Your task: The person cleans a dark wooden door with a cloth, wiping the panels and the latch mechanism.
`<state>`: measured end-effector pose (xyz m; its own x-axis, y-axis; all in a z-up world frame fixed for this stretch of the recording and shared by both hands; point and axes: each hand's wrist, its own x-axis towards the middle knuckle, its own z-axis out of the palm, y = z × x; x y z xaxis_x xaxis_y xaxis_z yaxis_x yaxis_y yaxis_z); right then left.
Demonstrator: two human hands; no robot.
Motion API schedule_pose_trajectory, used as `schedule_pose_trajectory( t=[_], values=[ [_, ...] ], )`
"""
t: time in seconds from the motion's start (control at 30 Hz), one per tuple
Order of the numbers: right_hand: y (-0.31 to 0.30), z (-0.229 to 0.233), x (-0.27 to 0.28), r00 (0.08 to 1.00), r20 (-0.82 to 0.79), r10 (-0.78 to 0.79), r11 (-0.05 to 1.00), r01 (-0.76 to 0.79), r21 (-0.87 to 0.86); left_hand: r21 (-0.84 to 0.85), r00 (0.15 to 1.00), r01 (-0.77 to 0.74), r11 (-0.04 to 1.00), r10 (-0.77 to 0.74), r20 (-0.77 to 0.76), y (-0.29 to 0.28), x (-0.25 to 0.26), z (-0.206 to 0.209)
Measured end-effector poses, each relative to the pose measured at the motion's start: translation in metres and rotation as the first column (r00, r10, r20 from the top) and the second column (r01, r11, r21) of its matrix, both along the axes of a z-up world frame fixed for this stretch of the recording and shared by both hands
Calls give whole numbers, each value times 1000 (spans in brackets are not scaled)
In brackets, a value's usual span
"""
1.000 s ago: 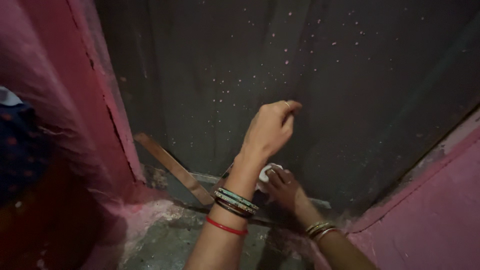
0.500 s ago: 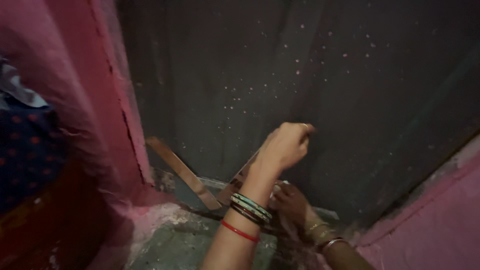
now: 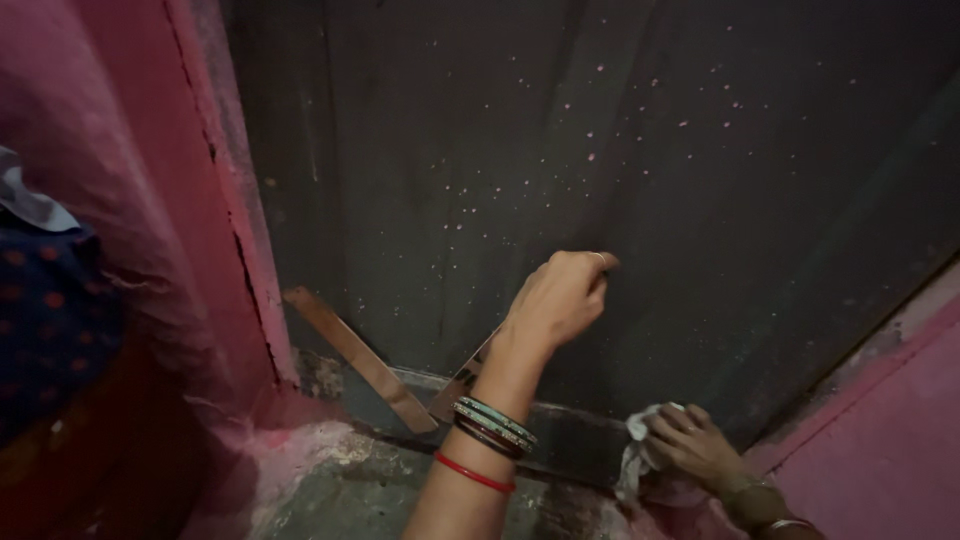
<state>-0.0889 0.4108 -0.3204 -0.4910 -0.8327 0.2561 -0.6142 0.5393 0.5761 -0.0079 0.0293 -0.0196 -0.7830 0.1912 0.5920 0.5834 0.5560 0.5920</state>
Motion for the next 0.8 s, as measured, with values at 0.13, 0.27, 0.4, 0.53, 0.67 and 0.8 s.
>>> schedule_pose_trajectory(
  t=[0.13, 0.27, 0.4, 0.53, 0.67, 0.8],
  values=[
    [-83, -8, -26, 983, 123, 136, 991, -137, 0, -21, 999, 19, 1000, -18, 48, 3, 6, 4],
    [-179, 7, -33, 960, 195, 201, 976, -214, 44, -42, 999, -4, 999, 6, 54, 2, 9, 4],
    [-131, 7, -33, 946, 200, 255, 955, -279, 101, -42, 998, 4, 999, -1, 56, -2, 7, 1],
    [-5, 10, -7, 963, 169, 210, 976, -215, 15, -48, 996, -1, 999, 5, 85, -3, 6, 2],
    [17, 15, 12, 981, 52, 186, 982, -187, 25, -32, 1000, 3, 999, -3, -21, -3, -1, 2],
    [-69, 5, -4, 977, 46, 210, 975, -213, 71, -49, 1000, 6, 999, -6, -9, 2, 1, 3]
  ],
)
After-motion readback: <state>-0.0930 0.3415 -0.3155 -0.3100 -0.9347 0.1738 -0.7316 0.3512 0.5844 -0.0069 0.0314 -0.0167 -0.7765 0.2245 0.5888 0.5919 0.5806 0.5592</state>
